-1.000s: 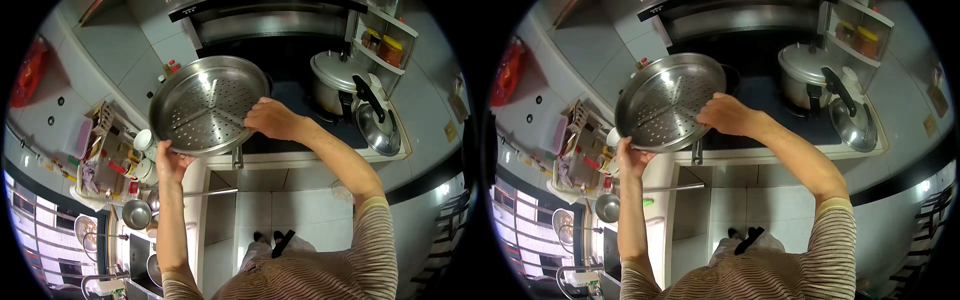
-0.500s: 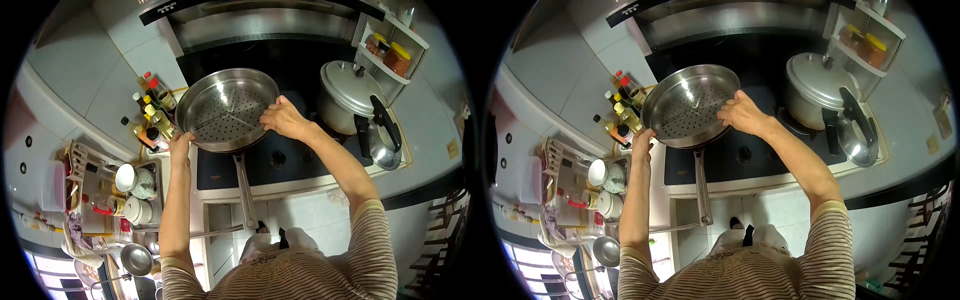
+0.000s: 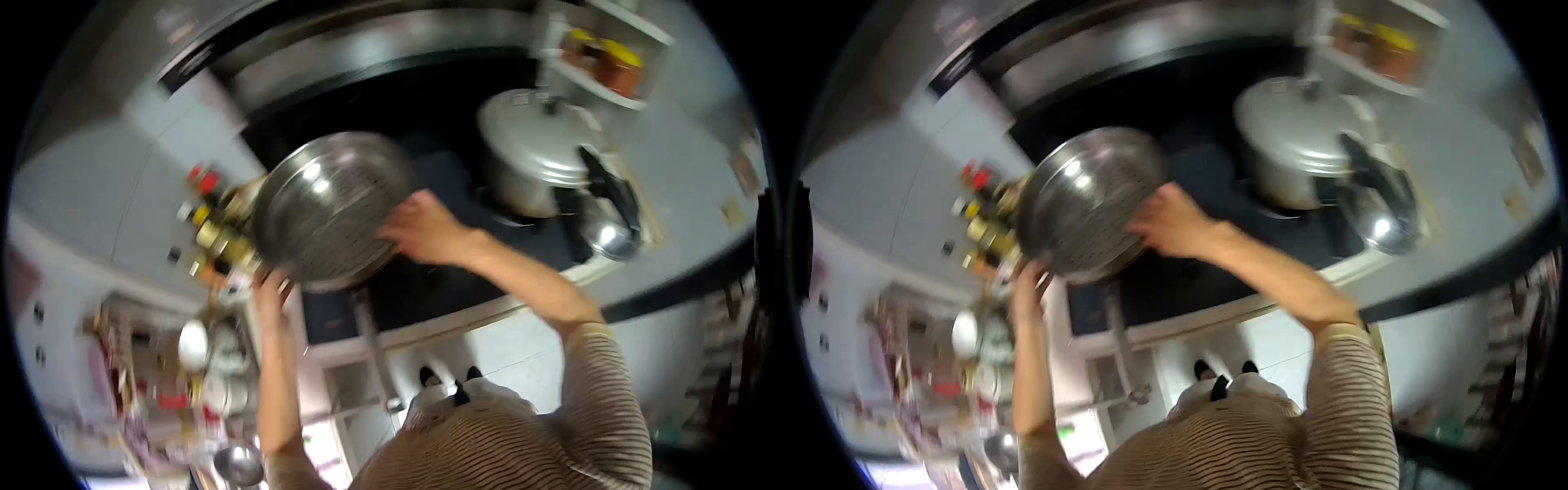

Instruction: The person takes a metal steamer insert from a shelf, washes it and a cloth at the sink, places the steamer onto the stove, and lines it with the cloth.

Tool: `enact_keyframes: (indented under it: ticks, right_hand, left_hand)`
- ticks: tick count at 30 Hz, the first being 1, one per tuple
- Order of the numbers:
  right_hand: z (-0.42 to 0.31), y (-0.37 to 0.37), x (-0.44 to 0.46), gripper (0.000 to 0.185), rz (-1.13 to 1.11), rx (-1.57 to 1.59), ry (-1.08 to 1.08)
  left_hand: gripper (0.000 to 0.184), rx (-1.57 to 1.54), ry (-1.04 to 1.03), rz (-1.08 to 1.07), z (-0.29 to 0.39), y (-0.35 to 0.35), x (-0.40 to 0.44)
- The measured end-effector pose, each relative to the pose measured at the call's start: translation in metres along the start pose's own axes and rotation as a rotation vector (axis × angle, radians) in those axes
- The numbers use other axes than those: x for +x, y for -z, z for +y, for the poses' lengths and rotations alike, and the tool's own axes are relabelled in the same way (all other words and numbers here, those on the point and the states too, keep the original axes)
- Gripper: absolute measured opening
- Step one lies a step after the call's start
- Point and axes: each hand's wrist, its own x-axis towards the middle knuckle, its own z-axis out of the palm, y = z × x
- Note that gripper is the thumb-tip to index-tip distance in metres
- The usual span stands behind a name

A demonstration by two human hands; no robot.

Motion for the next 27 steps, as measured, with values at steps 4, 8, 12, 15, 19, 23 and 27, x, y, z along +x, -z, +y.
enact_keyframes:
  ticks: [4,8,12,15,19,23,27]
  right_hand:
    - [-0.017,0.054,-0.021,0.029,0.169,0.242,-0.129]
    - [0.031,0.143,-0.097,0.01,0.511,0.001,-0.227]
    - [0.104,0.238,-0.202,0.006,0.876,0.061,-0.761]
    - [0.187,0.328,-0.301,0.025,1.24,0.108,-1.059]
    - [0.246,0.449,-0.357,0.056,1.239,-0.552,-1.336]
    - [0.283,0.512,-0.377,0.049,0.937,-0.723,-1.356]
    - [0.3,0.55,-0.387,0.036,0.938,-0.65,-1.336]
  left_hand:
    - [0.059,0.212,-0.043,0.217,-0.011,0.021,0.014]
    - [0.05,0.287,-0.42,0.288,0.009,-0.007,0.009]
    - [0.046,0.229,-0.563,0.001,0.049,-0.069,-0.019]
    - [0.043,0.275,-0.68,-0.108,0.064,-0.114,-0.034]
    - [0.038,0.437,-0.73,-0.097,0.093,-0.207,-0.1]
    - [0.032,0.284,-0.752,-0.224,0.098,-0.307,-0.157]
    - [0.027,0.124,-0.737,-0.357,0.099,-0.379,-0.202]
